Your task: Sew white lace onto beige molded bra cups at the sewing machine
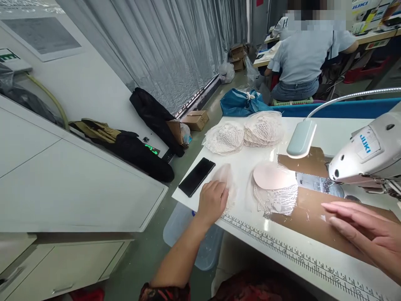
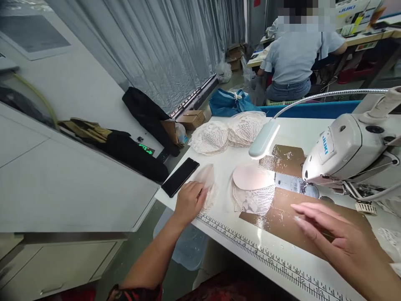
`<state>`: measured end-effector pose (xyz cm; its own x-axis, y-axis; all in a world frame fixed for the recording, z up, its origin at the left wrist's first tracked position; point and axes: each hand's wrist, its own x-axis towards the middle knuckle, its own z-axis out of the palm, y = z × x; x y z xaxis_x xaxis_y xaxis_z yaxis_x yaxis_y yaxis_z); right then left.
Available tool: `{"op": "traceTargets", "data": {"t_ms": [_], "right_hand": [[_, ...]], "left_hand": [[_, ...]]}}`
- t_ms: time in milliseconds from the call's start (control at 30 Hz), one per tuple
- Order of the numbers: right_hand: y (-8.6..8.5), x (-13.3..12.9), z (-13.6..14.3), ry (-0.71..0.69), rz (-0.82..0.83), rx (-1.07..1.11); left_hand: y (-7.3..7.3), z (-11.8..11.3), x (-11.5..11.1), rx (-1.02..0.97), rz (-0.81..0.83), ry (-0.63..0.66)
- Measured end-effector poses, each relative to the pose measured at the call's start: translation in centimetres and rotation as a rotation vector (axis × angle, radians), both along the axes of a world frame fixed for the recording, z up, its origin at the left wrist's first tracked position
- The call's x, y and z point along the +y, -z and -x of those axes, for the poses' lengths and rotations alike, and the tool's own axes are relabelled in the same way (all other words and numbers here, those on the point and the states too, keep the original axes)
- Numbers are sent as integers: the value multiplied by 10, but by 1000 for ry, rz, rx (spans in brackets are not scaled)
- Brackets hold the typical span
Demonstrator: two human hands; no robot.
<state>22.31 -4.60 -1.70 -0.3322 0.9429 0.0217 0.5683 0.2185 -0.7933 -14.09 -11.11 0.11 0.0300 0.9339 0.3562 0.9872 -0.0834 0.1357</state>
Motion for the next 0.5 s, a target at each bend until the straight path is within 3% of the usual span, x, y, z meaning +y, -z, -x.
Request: {"op": "traceTargets", "data": {"t_ms": [67, 100, 200, 333, 433, 500], "right_hand": [[-15, -14, 22, -20, 370, 122], [-21, -20, 36, -135, 550, 231], [-27, -33, 75, -117, 776, 611], [-24, -38, 96, -100, 873, 777], [-21, -41, 86, -66, 880, 778], [-19, -45, 70, -36, 862, 769]], "left_hand": [[0, -13, -10, -49, -140, 83], [0, -22, -14, -74, -214, 167], [0, -54, -24, -126, -337, 511], [-1, -92, -28, -98, -294, 843], [-6, -104, -24, -67, -281, 1012], [-10, -108, -15, -156, -271, 1084]]}}
